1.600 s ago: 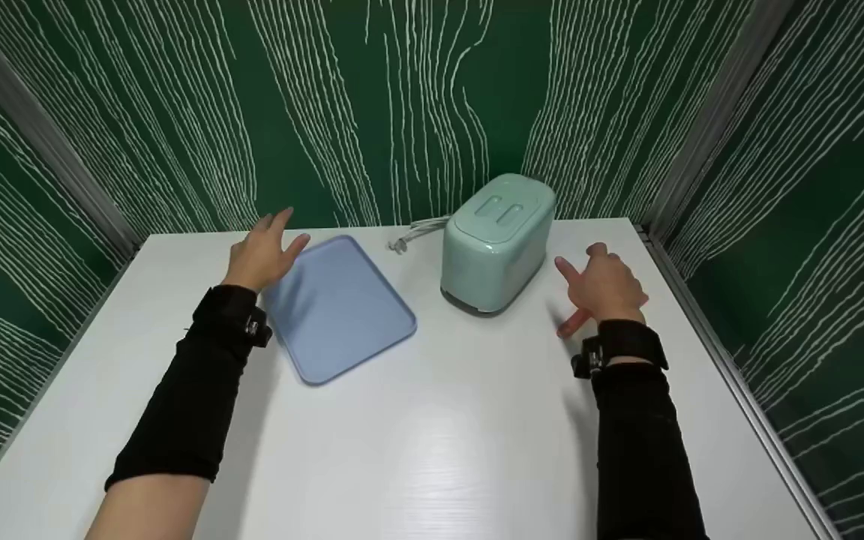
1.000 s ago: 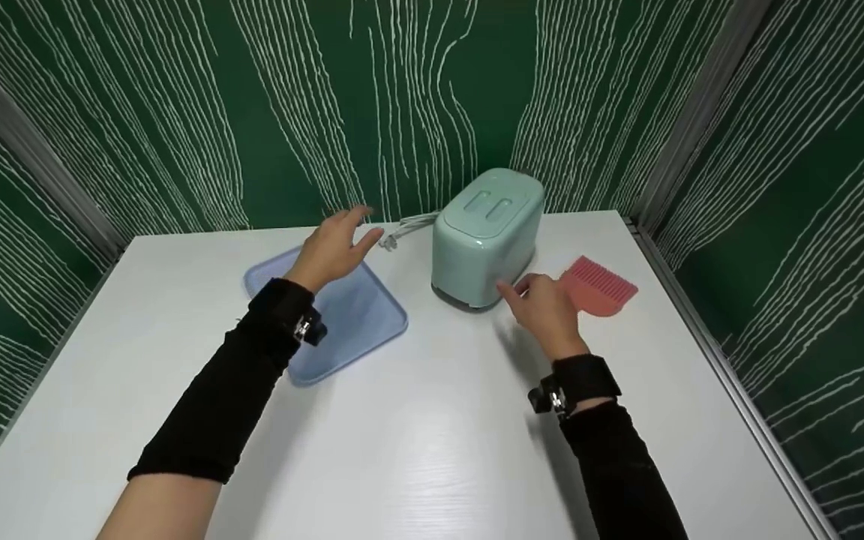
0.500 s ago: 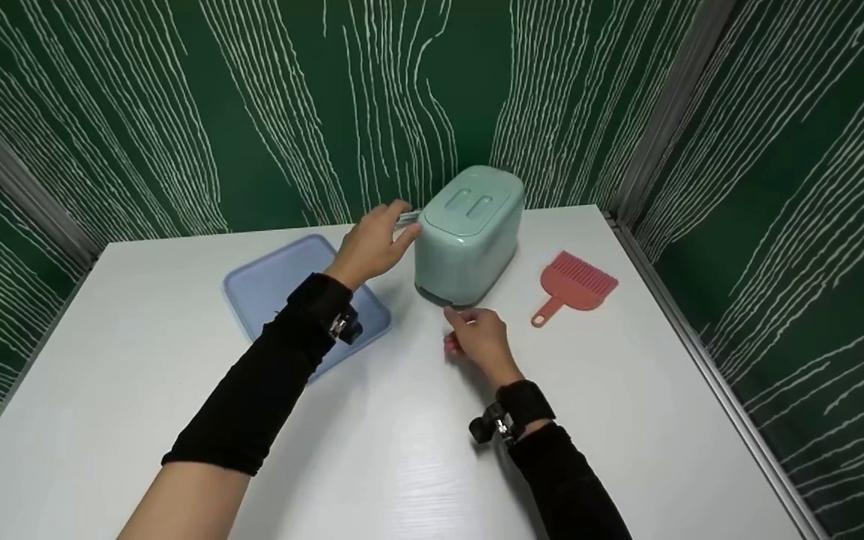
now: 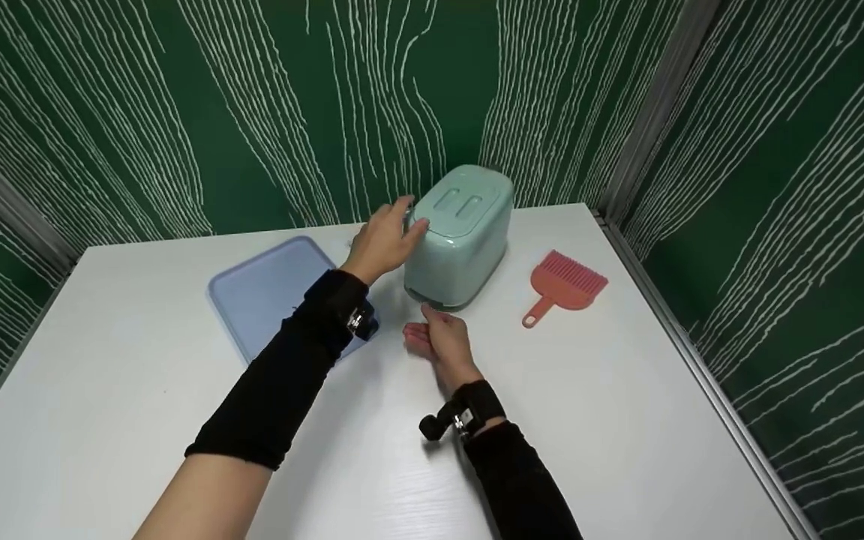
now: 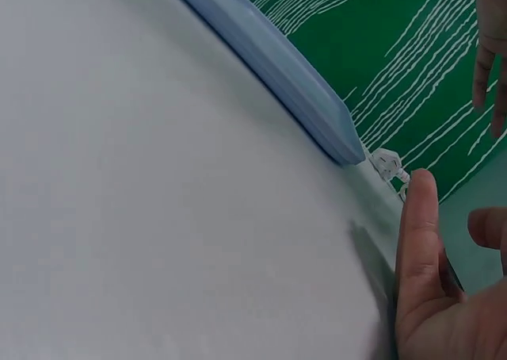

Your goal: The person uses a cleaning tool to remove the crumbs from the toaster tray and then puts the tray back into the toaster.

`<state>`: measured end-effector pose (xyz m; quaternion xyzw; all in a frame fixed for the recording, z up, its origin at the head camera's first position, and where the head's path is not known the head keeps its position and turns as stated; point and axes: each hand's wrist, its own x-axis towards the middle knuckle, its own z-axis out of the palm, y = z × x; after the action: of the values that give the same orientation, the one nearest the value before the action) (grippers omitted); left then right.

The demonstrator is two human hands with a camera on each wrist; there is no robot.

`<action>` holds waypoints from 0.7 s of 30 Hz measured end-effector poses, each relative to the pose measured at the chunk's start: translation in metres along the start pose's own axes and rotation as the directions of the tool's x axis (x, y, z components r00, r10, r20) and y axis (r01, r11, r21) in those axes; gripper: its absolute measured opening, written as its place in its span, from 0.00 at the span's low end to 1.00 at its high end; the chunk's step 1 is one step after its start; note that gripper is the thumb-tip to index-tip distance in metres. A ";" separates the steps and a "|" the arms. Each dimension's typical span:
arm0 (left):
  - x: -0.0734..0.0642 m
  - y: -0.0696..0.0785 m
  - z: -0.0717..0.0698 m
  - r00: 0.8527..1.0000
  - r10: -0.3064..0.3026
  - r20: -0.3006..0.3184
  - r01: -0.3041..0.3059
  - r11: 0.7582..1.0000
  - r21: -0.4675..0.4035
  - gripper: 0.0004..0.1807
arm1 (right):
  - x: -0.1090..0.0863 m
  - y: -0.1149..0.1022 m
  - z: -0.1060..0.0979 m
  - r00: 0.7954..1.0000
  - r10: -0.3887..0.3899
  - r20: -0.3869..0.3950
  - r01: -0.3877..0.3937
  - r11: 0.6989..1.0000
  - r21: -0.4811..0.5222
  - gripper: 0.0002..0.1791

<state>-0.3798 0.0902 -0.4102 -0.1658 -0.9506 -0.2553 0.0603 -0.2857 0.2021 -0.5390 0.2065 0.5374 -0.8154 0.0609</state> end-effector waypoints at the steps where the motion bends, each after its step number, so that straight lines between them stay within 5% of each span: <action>1: 0.001 0.001 0.001 1.000 -0.006 0.001 0.006 1.000 -0.008 0.33 | 0.001 0.001 0.002 1.000 -0.002 -0.001 0.002 0.999 0.042 0.17; 10: -0.001 -0.001 0.018 0.997 -0.067 0.048 0.073 0.989 -0.127 0.36 | 0.007 0.015 0.016 0.998 -0.050 -0.043 0.061 0.956 0.288 0.13; 17: 0.003 0.000 0.022 0.993 -0.092 0.067 0.106 0.965 -0.239 0.36 | 0.014 0.014 0.025 0.988 -0.089 -0.123 0.130 0.913 0.387 0.14; 21: 0.009 0.002 0.021 0.992 -0.090 0.092 0.113 0.951 -0.287 0.35 | 0.019 0.006 0.029 0.987 -0.077 -0.140 0.138 0.857 0.497 0.11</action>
<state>-0.3883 0.1053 -0.4259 -0.1337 -0.9114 -0.3889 -0.0149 -0.3083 0.1751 -0.5420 0.2316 0.3184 -0.9164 -0.0720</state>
